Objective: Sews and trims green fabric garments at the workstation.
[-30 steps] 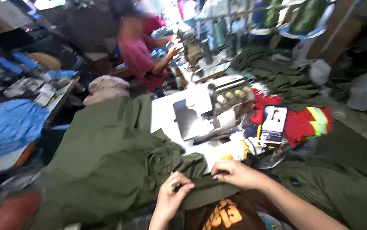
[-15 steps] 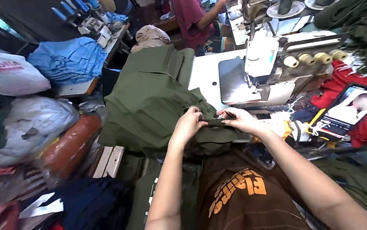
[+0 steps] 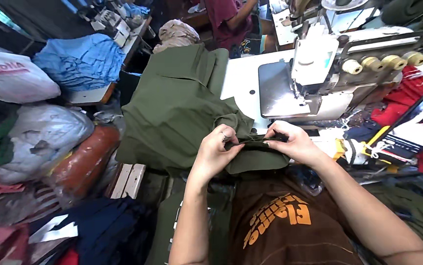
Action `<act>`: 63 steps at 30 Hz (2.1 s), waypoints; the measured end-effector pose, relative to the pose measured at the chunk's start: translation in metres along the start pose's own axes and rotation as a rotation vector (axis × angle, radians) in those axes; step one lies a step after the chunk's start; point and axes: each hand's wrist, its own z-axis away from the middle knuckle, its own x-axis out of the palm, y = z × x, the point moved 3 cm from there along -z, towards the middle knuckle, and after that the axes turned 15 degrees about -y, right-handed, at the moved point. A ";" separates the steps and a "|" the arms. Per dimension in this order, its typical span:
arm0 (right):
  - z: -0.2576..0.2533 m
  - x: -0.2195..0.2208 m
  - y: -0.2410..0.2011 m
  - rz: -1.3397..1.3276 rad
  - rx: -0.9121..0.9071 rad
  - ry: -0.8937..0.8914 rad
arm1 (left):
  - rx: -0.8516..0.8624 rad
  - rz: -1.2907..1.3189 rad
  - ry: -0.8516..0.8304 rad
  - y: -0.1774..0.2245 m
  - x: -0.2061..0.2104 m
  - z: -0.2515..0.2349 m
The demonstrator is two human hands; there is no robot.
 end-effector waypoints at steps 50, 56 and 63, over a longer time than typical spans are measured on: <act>0.058 -0.048 0.059 -0.372 0.296 0.523 | -0.347 0.022 0.015 -0.001 0.100 -0.184; 0.048 -0.050 0.058 -0.206 0.309 0.515 | -0.303 -0.027 0.012 -0.021 0.097 -0.218; 0.035 -0.058 0.057 -0.331 0.364 0.530 | -0.077 -0.088 0.152 -0.010 0.073 -0.173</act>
